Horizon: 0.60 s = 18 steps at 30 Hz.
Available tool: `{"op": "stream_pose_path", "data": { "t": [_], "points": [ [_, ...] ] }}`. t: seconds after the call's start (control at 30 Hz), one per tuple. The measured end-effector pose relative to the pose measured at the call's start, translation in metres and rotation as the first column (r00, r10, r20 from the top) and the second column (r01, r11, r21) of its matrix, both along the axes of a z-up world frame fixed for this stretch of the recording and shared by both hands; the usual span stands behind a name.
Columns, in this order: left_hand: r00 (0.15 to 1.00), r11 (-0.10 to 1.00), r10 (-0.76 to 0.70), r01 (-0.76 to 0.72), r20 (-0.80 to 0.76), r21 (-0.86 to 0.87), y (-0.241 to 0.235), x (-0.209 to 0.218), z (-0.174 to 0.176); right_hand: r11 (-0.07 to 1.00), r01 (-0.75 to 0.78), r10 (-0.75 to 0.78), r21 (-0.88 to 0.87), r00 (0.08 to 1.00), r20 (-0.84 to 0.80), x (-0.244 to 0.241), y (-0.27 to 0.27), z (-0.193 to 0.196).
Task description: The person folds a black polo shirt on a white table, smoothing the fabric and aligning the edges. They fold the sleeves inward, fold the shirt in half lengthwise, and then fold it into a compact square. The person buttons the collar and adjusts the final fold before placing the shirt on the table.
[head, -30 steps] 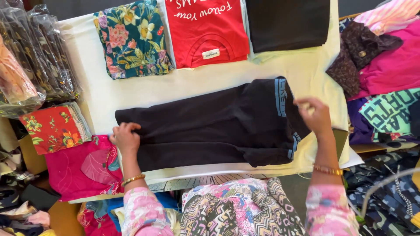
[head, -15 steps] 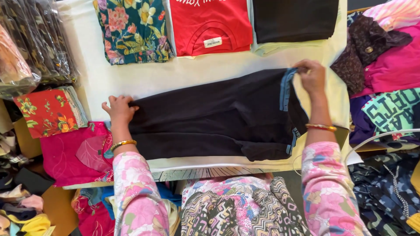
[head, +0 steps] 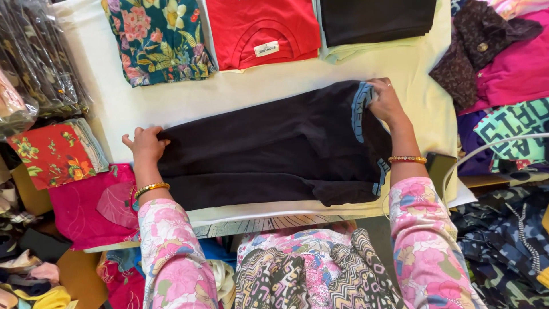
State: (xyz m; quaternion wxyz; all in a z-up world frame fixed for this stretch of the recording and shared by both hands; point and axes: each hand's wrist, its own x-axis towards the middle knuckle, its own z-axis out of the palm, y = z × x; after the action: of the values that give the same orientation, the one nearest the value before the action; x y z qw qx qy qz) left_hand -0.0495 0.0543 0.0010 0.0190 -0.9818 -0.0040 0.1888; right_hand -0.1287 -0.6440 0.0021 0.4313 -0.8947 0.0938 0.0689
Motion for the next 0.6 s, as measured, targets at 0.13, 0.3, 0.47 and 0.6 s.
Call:
{"op": "stream_pose_path", "data": {
  "t": [0.13,0.3,0.47,0.6],
  "points": [
    [1.0,1.0,-0.018,0.018,0.006,-0.018,0.0,0.011,0.018,0.991,0.015,-0.015,-0.133,1.0,0.0,-0.01,-0.028,0.006],
    [0.995,0.992,-0.026,0.037,0.098,-0.119,-0.005,0.036,0.037,0.955,0.156,-0.122,-0.254,0.982,0.146,-0.027,-0.072,0.033],
    [0.958,0.991,-0.031,0.066,0.287,-0.114,-0.055,0.051,0.038,0.904,0.19,-0.041,-0.383,0.931,0.363,-0.018,-0.064,0.036],
    [0.868,0.944,0.17,-0.007,0.466,-0.331,-0.105,0.026,0.042,0.907,0.383,-0.302,-0.175,0.881,0.364,-0.03,-0.037,0.013]
  ]
}}
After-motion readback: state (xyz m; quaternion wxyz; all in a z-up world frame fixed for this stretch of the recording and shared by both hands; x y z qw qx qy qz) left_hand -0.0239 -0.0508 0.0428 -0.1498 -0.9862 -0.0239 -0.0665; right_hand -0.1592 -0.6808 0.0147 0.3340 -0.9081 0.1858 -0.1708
